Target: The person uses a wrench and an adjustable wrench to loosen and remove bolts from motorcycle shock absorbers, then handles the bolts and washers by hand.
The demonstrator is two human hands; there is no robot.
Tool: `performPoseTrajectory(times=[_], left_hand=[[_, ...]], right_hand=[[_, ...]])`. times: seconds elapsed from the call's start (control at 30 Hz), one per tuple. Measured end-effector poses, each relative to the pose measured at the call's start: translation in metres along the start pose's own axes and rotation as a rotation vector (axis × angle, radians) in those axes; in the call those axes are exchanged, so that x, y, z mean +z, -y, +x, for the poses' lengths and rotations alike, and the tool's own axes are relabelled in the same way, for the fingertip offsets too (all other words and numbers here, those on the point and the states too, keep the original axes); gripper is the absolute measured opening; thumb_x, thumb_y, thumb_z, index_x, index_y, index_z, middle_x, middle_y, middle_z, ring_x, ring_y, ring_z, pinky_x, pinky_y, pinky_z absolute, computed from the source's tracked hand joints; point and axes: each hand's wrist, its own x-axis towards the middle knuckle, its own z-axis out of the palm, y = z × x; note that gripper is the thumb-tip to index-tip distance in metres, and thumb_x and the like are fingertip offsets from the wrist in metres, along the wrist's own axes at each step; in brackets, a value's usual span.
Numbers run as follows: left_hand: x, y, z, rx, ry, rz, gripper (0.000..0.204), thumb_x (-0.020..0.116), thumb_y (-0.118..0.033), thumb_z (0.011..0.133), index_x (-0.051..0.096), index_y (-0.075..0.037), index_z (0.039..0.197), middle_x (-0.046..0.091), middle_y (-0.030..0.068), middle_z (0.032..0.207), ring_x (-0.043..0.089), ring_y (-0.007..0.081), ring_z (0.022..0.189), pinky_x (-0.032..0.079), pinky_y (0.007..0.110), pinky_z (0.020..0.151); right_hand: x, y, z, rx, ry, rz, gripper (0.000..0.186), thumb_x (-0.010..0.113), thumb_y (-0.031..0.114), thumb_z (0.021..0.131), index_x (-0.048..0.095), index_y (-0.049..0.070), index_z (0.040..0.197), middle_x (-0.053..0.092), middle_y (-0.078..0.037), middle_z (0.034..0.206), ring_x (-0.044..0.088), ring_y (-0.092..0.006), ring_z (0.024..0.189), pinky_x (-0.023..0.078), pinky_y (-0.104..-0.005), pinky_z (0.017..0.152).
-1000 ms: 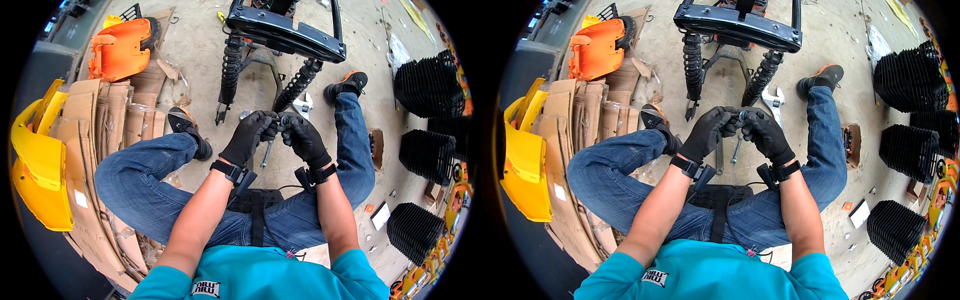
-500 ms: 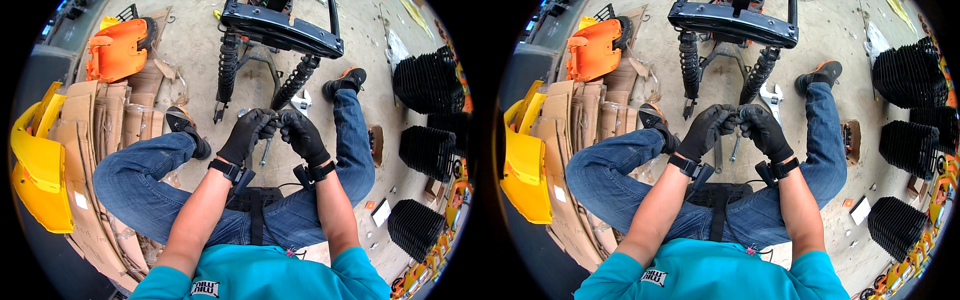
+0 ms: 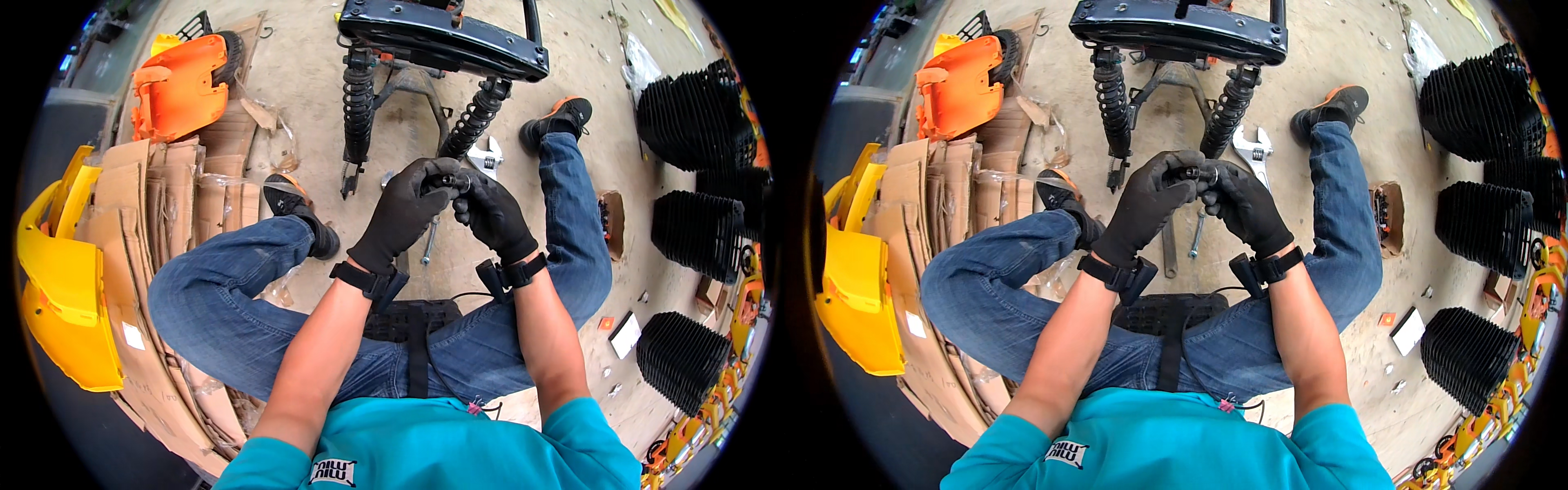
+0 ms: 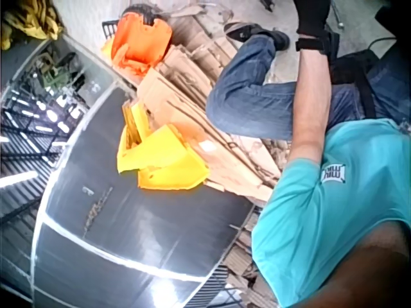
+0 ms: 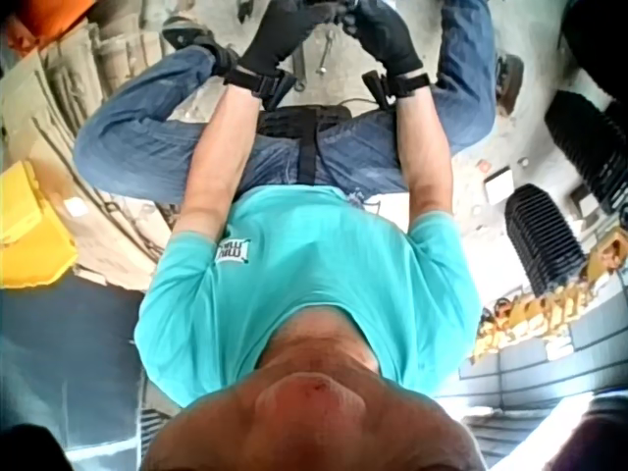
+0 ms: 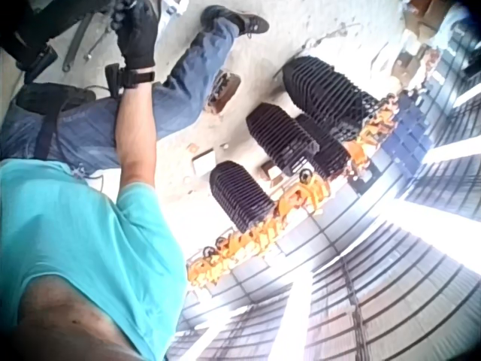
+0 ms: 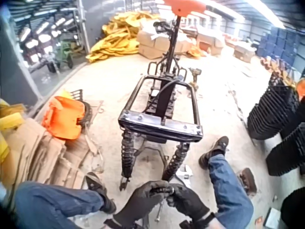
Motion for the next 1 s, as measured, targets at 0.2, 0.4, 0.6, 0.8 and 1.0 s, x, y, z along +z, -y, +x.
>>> performPoseTrajectory(times=[0.2, 0.4, 0.6, 0.8, 1.0], left_hand=[[0.015, -0.011, -0.002, 0.061, -0.012, 0.199, 0.035, 0.06, -0.004, 0.092, 0.057, 0.004, 0.126, 0.065, 0.0117, 0.115, 0.062, 0.0145, 0.105, 0.049, 0.029, 0.094], [0.019, -0.012, -0.003, 0.077, -0.053, 0.267, 0.032, 0.063, -0.006, 0.091, 0.058, 0.005, 0.121, 0.066, 0.012, 0.113, 0.063, 0.0138, 0.102, 0.051, 0.029, 0.09], [0.014, -0.011, -0.003, 0.003, -0.186, 0.552, 0.036, 0.066, -0.009, 0.091, 0.057, 0.004, 0.123, 0.066, 0.0123, 0.112, 0.063, 0.0132, 0.098, 0.051, 0.028, 0.085], [0.013, 0.008, 0.003, 0.332, -0.167, 0.525, 0.035, 0.065, -0.012, 0.092, 0.058, 0.004, 0.122, 0.067, 0.0107, 0.105, 0.062, 0.0141, 0.091, 0.051, 0.03, 0.085], [0.0, 0.008, 0.0, -0.076, -0.15, 0.445, 0.028, 0.059, -0.01, 0.097, 0.058, 0.003, 0.122, 0.063, 0.0063, 0.097, 0.058, 0.0081, 0.084, 0.049, 0.026, 0.074]], right_hand=[[-0.004, 0.001, -0.001, -0.001, 0.083, 0.008, 0.038, 0.053, 0.029, 0.103, 0.053, 0.002, 0.129, 0.063, -0.004, 0.102, 0.061, -0.0094, 0.08, 0.054, -0.023, 0.071], [-0.003, 0.0, 0.0, -0.027, 0.091, 0.056, 0.036, 0.054, 0.027, 0.103, 0.054, 0.002, 0.129, 0.063, -0.004, 0.103, 0.062, -0.0094, 0.082, 0.055, -0.0232, 0.071], [-0.003, 0.001, 0.001, -0.015, 0.063, 0.078, 0.037, 0.056, 0.025, 0.102, 0.053, 0.001, 0.131, 0.064, -0.005, 0.103, 0.062, -0.0095, 0.082, 0.054, -0.0225, 0.071], [-0.002, 0.0, 0.002, -0.039, 0.032, 0.064, 0.038, 0.058, 0.026, 0.101, 0.053, 0.001, 0.13, 0.065, -0.006, 0.106, 0.061, -0.0082, 0.082, 0.053, -0.0219, 0.07], [-0.001, 0.002, 0.001, 0.013, 0.019, 0.06, 0.038, 0.062, 0.025, 0.099, 0.054, 0.002, 0.129, 0.066, -0.007, 0.107, 0.06, -0.0089, 0.082, 0.052, -0.0222, 0.07]])
